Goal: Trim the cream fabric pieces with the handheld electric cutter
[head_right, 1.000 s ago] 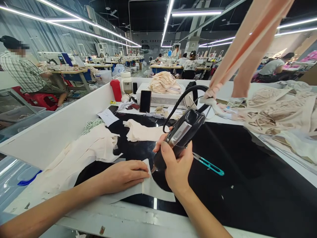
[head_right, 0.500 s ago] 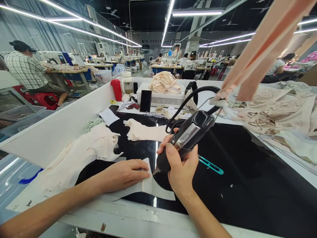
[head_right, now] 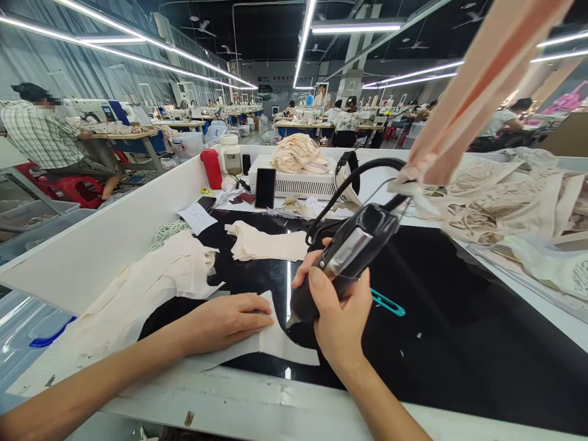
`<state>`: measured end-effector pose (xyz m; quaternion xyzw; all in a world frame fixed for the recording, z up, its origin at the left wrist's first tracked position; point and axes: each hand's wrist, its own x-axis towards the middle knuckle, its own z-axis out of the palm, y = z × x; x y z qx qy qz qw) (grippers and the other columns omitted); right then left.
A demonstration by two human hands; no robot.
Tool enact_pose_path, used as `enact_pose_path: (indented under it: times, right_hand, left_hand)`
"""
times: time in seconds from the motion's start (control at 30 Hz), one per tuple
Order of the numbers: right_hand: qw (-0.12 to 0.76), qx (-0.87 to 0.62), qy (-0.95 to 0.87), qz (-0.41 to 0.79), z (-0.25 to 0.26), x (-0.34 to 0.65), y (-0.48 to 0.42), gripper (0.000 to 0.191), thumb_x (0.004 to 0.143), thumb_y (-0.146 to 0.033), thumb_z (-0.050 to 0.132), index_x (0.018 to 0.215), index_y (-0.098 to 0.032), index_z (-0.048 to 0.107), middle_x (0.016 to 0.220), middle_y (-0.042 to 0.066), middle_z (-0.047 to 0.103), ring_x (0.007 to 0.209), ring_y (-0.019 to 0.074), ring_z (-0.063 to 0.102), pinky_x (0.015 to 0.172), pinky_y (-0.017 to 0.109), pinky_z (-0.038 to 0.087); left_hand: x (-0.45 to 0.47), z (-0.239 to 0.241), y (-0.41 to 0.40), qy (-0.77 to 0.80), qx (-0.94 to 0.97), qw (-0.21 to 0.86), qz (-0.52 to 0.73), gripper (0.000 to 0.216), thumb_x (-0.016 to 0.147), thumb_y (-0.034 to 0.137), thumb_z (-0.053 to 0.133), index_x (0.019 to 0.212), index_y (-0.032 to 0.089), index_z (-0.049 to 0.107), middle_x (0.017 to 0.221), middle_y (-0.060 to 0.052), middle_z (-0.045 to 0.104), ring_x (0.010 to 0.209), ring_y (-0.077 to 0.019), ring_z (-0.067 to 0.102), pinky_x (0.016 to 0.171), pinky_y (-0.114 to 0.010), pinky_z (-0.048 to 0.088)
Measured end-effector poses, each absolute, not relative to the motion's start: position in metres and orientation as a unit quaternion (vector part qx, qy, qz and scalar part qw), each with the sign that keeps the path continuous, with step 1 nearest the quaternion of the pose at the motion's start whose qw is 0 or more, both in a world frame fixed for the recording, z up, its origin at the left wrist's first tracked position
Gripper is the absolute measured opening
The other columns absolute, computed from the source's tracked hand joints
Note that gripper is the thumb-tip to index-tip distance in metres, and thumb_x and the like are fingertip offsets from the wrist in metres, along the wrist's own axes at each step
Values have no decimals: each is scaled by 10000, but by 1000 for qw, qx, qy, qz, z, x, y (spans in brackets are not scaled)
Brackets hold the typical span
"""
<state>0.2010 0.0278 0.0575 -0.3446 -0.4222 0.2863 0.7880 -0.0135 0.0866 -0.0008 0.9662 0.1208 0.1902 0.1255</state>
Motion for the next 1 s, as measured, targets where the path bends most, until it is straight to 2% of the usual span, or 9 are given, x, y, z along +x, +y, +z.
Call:
enact_pose_path:
  times: [0.13, 0.33, 0.5, 0.73, 1.0]
  right_hand:
    - [795, -342, -417, 277, 62, 212, 14, 398, 824, -429, 906, 1107, -280, 670, 771, -45, 674, 576, 151, 644, 566, 303, 587]
    - [789, -352, -426, 270, 57, 220, -1, 398, 833, -443, 915, 1109, -277, 681, 779, -29, 690, 584, 158, 651, 574, 313, 587]
    - [782, -358, -437, 264, 52, 220, -7, 385, 865, -448, 891, 1133, -279, 671, 798, -27, 690, 596, 163, 655, 569, 317, 575]
    - [773, -374, -431, 275, 48, 220, -12, 385, 894, -450, 872, 1172, -290, 659, 840, -29, 690, 652, 157, 661, 597, 299, 579]
    - [780, -365, -425, 277, 53, 218, -8, 399, 884, -453, 875, 1165, -282, 650, 823, -37, 683, 633, 148, 658, 604, 299, 575]
  left_hand:
    - [-8, 5, 80, 106, 967, 75, 219, 277, 1170, 239, 479, 1228, 140, 731, 1268, -126, 737, 1154, -232, 723, 1013, -330, 610]
    - [7, 5, 55, 112, 968, 90, 204, 199, 1128, 130, 498, 1182, 128, 689, 1144, -101, 715, 1013, -209, 695, 921, -314, 611]
    - [11, 2, 45, 125, 973, 79, 175, 153, 1120, 134, 520, 1126, 142, 673, 1050, -75, 689, 942, -216, 670, 814, -312, 588]
    - [5, 0, 45, 127, 971, 78, 190, 152, 1118, 118, 524, 1191, 156, 652, 1104, -69, 697, 1030, -217, 686, 828, -294, 582]
    - [5, -2, 43, 126, 969, 74, 200, 155, 1123, 115, 519, 1208, 158, 641, 1123, -69, 699, 1035, -206, 692, 858, -285, 585]
